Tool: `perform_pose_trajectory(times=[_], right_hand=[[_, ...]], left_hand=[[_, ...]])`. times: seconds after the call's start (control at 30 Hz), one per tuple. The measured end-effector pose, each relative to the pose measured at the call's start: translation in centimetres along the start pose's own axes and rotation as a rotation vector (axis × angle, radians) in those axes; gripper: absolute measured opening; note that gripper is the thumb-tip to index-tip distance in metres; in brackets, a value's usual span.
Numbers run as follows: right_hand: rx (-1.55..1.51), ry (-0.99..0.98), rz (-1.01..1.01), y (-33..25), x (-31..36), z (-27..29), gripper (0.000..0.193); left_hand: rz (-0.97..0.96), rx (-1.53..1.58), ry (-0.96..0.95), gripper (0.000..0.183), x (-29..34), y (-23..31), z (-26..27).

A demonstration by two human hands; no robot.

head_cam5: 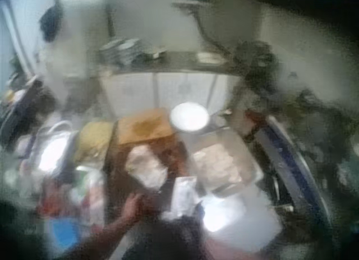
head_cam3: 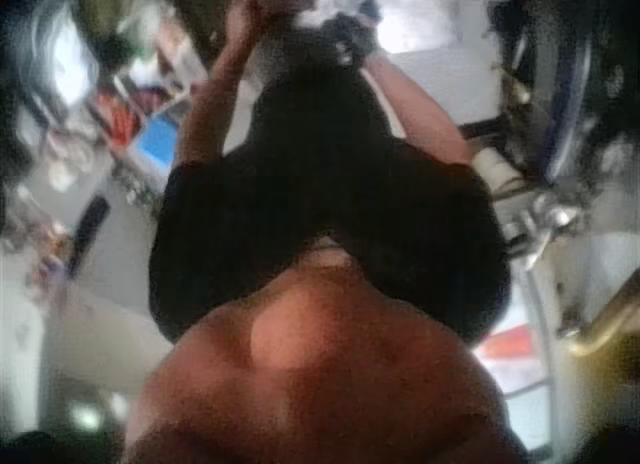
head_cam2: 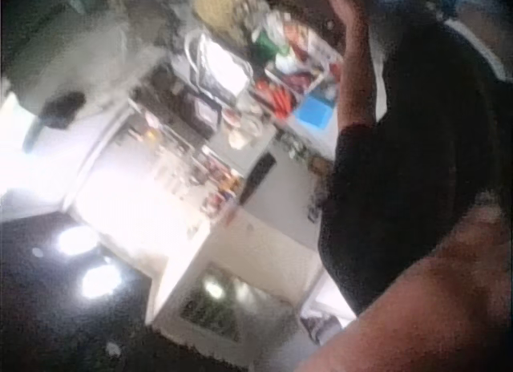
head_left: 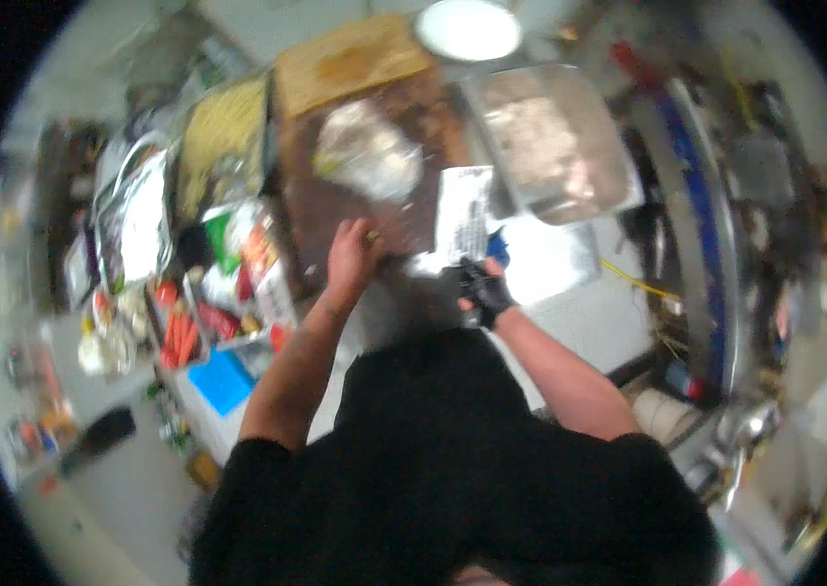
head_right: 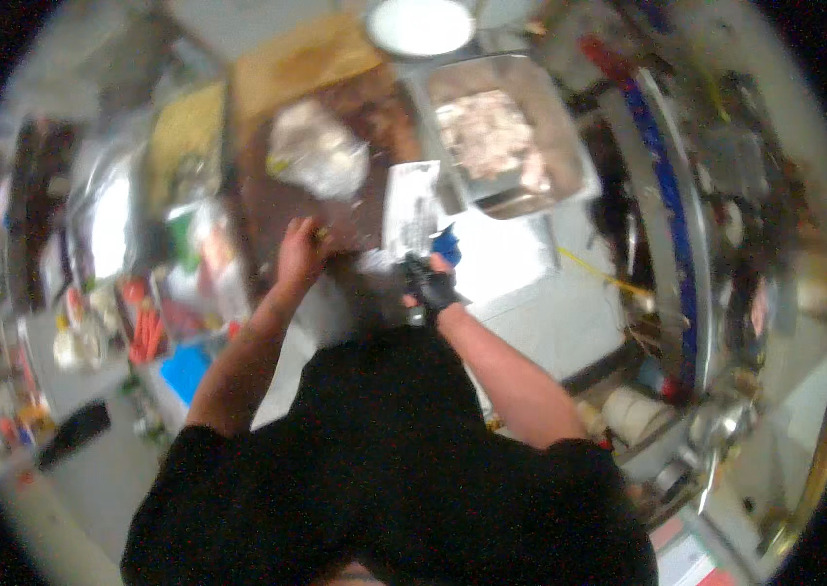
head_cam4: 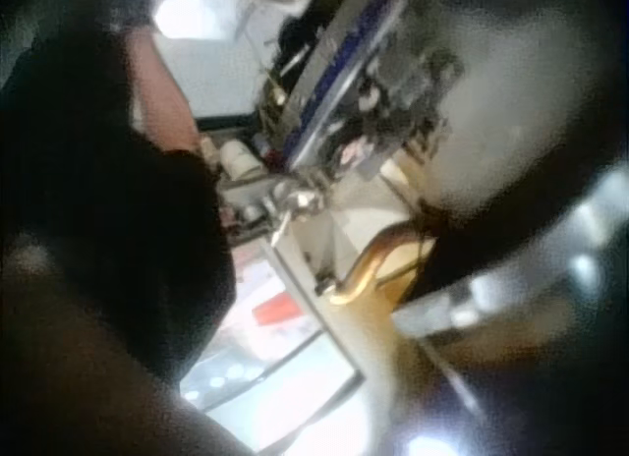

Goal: The person transfers sliced raw meat from a tray into a wok on a stove and adds seasoning. Then they unwrap a cooked chicken breast, place it on a cutting board, and slice it into smaller pieces with a cleaver.

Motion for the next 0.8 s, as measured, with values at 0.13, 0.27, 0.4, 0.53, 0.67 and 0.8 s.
perform_pose_trajectory(times=[0.13,0.27,0.4,0.53,0.67,0.8], right_hand=[[-0.353,-0.084,-0.002,-0.4,-3.1,-0.1,0.014],[0.549,0.291,0.26,-1.0,-3.1,-1.0,0.032],[0.641,0.254,0.41,0.3,-1.1,-0.9,0.027],[0.718,0.116,0.506,1.5,2.1,0.3,0.024],[0.959,0.013,0.66,1.6,7.1,4.0,0.021],[0.732,0.011,0.675,1.4,12.6,12.7,0.027]], left_hand=[[-0.056,-0.114,-0.192,0.021,-0.5,-0.2,-0.6],[-0.309,-0.149,-0.133,0.018,0.5,-2.0,-0.5],[-0.35,-0.076,-0.109,0.022,1.6,-4.4,-0.6],[0.055,0.561,-0.052,0.013,2.5,-3.4,0.0],[0.461,1.006,-0.174,0.009,3.6,3.2,0.8],[0.374,1.116,-0.493,0.014,4.9,13.5,-2.9]])
Point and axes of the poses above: each hand's wrist, its own x-axis away from the middle knuckle, its own z-axis out of the back of the hand, y = z × x, the point moved 2 cm from there along -x, towards the middle knuckle, and after that the axes turned 12 degrees about -z, right-handed, at the moved point
